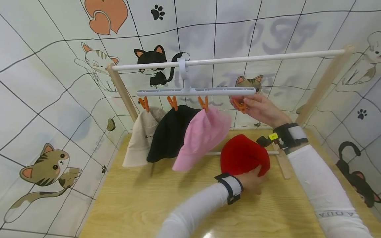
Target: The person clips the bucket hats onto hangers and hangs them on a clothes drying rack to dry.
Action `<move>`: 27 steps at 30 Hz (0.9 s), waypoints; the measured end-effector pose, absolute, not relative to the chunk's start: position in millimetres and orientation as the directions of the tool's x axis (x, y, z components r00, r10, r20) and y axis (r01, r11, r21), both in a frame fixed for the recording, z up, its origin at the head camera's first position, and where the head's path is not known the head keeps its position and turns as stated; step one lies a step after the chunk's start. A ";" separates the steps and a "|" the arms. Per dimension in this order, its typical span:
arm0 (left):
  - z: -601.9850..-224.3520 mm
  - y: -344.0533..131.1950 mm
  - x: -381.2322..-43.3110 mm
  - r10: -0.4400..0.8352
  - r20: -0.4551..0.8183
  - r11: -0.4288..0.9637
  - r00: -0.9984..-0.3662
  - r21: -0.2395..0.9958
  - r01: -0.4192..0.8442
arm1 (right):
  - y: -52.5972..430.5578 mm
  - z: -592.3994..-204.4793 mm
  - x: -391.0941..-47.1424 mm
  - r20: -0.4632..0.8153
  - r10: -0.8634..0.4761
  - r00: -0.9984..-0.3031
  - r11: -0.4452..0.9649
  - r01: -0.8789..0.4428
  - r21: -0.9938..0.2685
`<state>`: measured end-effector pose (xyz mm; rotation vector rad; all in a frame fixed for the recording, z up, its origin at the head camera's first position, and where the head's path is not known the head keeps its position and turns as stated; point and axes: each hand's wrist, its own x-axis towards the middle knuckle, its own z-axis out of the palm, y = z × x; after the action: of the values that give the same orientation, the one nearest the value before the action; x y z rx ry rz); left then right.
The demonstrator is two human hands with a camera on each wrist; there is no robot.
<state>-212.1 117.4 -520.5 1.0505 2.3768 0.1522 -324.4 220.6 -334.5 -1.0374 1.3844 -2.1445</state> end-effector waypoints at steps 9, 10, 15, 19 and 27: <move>-534.5 113.7 -205.1 0.702 -0.388 0.710 -0.597 0.317 0.629 | 218.7 -337.6 -325.6 0.378 -0.653 -0.656 -0.435 -0.084 -0.897; -534.4 113.5 -204.3 0.708 -0.380 0.703 -0.596 0.294 0.648 | 218.6 -337.8 -325.6 0.378 -0.649 -0.660 -0.434 -0.087 -0.897; -528.6 111.8 -201.2 0.707 -0.353 0.703 -0.612 0.260 0.662 | 219.0 -339.6 -326.3 0.383 -0.651 -0.656 -0.452 -0.071 -0.889; -522.6 109.0 -199.9 0.683 -0.359 0.728 -0.636 0.261 0.634 | 219.5 -340.2 -326.3 0.380 -0.663 -0.645 -0.457 -0.052 -0.888; -520.1 102.8 -199.5 0.585 -0.374 0.809 -0.720 0.206 0.551 | 218.3 -341.0 -326.4 0.369 -0.663 -0.651 -0.436 -0.065 -0.898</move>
<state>-199.5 102.8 -520.1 0.8496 2.5688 0.1102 -326.4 218.3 -341.0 -1.0330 1.3828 -2.1368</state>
